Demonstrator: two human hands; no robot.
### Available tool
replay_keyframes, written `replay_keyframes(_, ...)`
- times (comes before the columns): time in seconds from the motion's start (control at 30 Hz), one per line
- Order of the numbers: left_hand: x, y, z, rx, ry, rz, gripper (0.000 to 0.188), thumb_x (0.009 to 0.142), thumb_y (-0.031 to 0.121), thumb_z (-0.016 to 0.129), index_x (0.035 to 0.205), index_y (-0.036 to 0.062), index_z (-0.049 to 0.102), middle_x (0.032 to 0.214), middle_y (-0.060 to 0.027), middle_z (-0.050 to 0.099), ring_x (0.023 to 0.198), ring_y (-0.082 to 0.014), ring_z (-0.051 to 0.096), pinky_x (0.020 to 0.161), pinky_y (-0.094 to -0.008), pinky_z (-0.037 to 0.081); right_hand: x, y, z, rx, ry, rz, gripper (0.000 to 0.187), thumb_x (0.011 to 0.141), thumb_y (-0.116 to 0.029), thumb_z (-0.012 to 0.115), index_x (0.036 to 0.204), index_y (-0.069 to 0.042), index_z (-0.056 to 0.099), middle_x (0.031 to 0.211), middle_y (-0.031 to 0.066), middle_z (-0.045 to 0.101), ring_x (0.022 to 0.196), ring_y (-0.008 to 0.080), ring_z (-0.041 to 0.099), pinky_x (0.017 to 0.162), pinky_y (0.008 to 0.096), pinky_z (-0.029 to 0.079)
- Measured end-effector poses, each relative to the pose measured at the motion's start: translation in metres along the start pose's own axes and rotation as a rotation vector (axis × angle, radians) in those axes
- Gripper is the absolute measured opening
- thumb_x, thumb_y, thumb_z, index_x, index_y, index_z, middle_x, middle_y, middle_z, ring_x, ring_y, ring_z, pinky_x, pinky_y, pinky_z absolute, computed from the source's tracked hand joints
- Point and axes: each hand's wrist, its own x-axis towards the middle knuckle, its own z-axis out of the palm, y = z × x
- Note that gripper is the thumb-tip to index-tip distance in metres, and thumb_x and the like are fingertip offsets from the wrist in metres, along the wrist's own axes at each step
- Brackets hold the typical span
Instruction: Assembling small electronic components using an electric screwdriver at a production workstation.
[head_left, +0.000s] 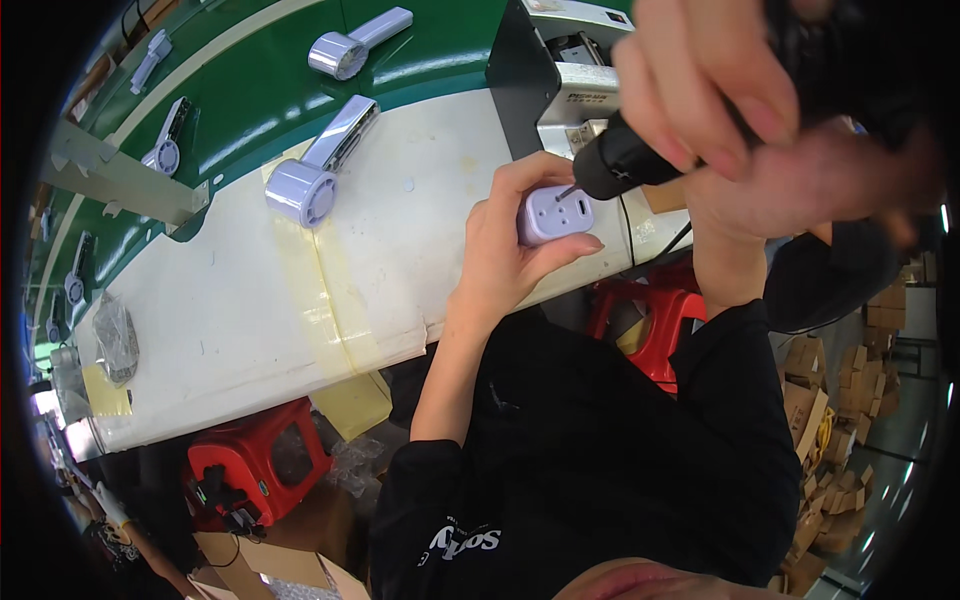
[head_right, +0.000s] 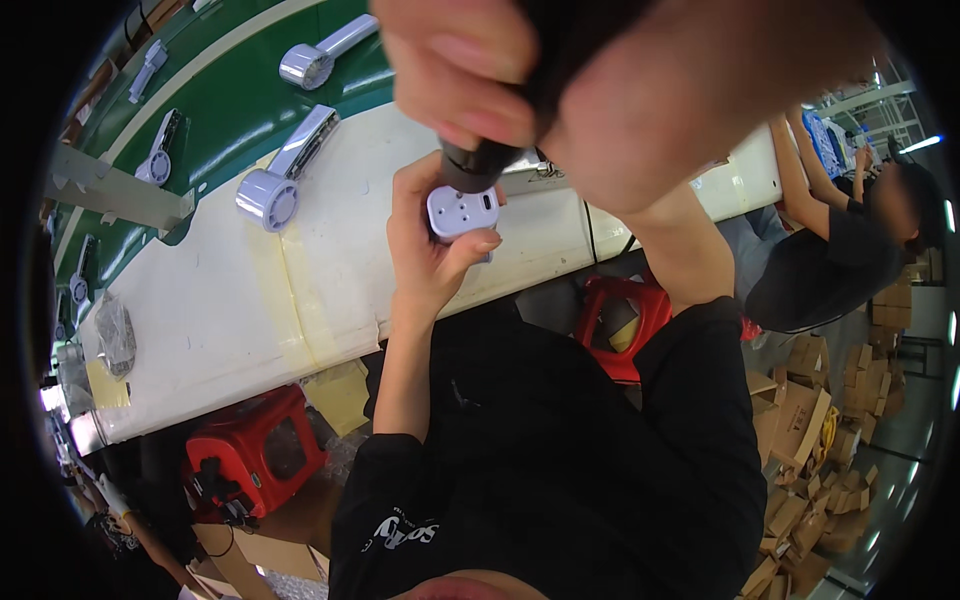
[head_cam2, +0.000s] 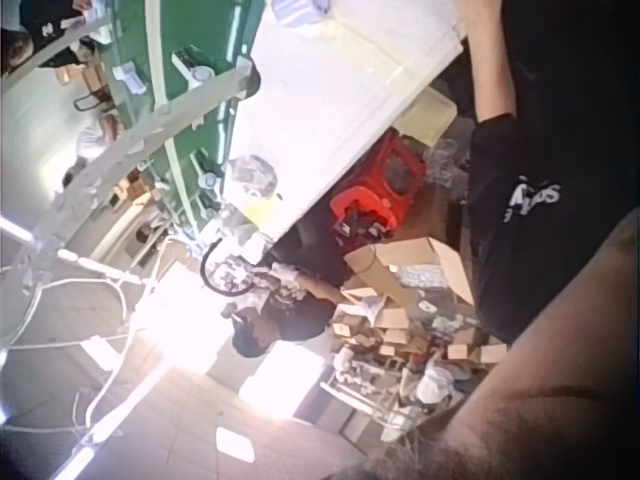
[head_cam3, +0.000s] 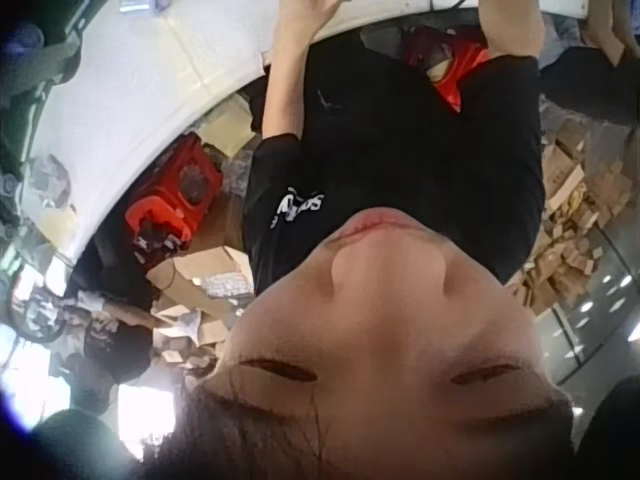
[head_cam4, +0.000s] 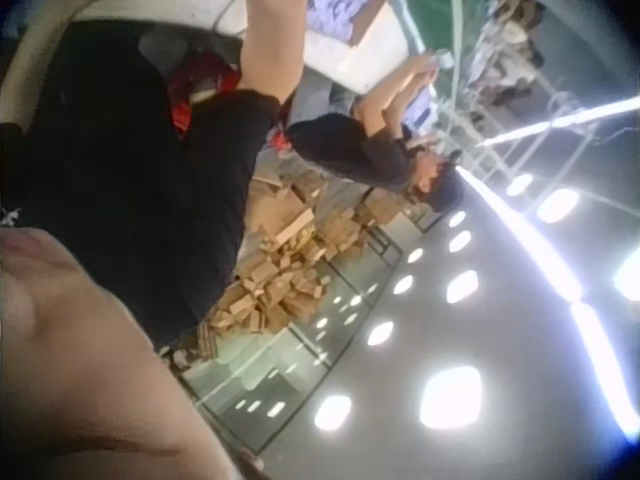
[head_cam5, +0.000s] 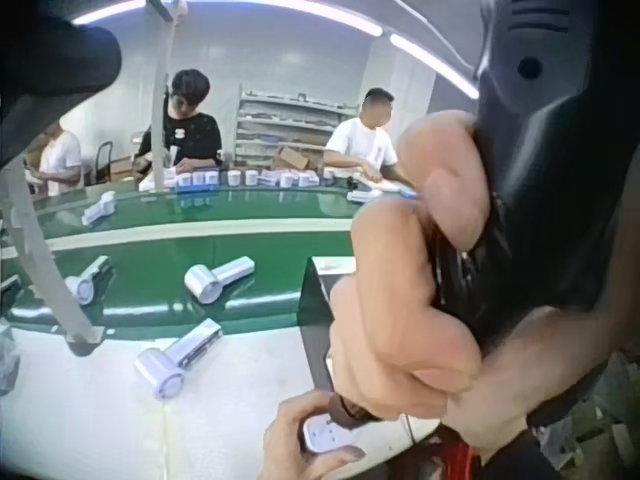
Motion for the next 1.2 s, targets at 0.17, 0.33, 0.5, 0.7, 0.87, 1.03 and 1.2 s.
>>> replay_keyframes(0.17,0.004,-0.003,0.008,0.028,0.035,0.137,0.066,0.073,0.041,0.072,0.115,0.0014,0.038,0.089,-0.0123,0.058,0.075,-0.0158,0.056,0.067,-0.0256,0.045,-0.004,-0.010,-0.023,-0.103,0.013,-0.007,0.062,0.080,-0.071,0.038,0.089,-0.010,0.040,0.055,-0.0014,0.037,0.038,0.0074,0.033,0.037,0.0216,0.029)
replay_keyframes(0.33,0.007,-0.010,0.009,0.126,0.021,0.184,0.061,0.076,0.041,0.069,0.113,0.0023,0.039,0.090,-0.0137,0.056,0.072,-0.0157,0.055,0.064,-0.0248,0.045,-0.002,0.009,-0.036,-0.194,0.057,0.003,0.062,0.080,-0.071,0.038,0.090,-0.010,0.040,0.055,-0.0022,0.036,0.038,0.0069,0.032,0.037,0.0216,0.028)
replay_keyframes(0.5,0.009,-0.008,0.008,0.077,-0.023,0.102,0.056,0.079,0.042,0.066,0.110,0.0032,0.040,0.090,-0.0140,0.056,0.069,-0.0149,0.054,0.061,-0.0242,0.044,0.016,0.050,-0.039,0.325,-0.167,-0.212,0.058,0.084,-0.067,0.037,0.086,-0.010,0.040,0.050,-0.0001,0.036,0.035,0.0081,0.034,0.033,0.0226,0.029)
replay_keyframes(0.7,0.007,-0.012,0.007,0.067,-0.017,0.140,0.054,0.079,0.043,0.065,0.107,0.0033,0.041,0.091,-0.0141,0.056,0.066,-0.0138,0.053,0.059,-0.0232,0.044,0.004,0.047,-0.041,0.710,-0.243,-0.180,0.055,0.086,-0.064,0.037,0.085,-0.010,0.039,0.049,0.0011,0.037,0.033,0.0089,0.033,0.032,0.0222,0.031)
replay_keyframes(0.87,0.006,-0.011,0.008,-0.015,0.009,0.062,0.055,0.066,0.031,0.077,0.106,0.0062,0.048,0.095,-0.0082,0.060,0.077,-0.0223,0.059,0.065,-0.0278,0.048,-0.017,0.002,-0.039,-0.177,0.054,0.173,0.062,0.079,-0.072,0.037,0.091,-0.011,0.042,0.056,-0.0029,0.036,0.040,0.0064,0.033,0.038,0.0214,0.027)
replay_keyframes(1.03,0.010,-0.003,0.005,-0.001,0.015,0.038,0.054,0.066,0.030,0.077,0.106,0.0061,0.049,0.095,-0.0084,0.060,0.076,-0.0221,0.059,0.066,-0.0278,0.048,0.008,-0.028,-0.011,0.022,-0.245,0.082,0.059,0.082,-0.068,0.037,0.090,-0.010,0.039,0.057,-0.0013,0.037,0.040,0.0070,0.034,0.040,0.0215,0.029)
replay_keyframes(1.2,0.009,-0.001,0.006,0.055,-0.001,0.063,0.050,0.071,0.030,0.074,0.106,0.0055,0.048,0.095,-0.0086,0.060,0.076,-0.0194,0.058,0.067,-0.0266,0.047,0.009,-0.022,0.017,0.121,-0.012,0.066,0.056,0.084,-0.066,0.038,0.087,-0.010,0.038,0.053,0.0002,0.037,0.036,0.0084,0.034,0.036,0.0215,0.030)
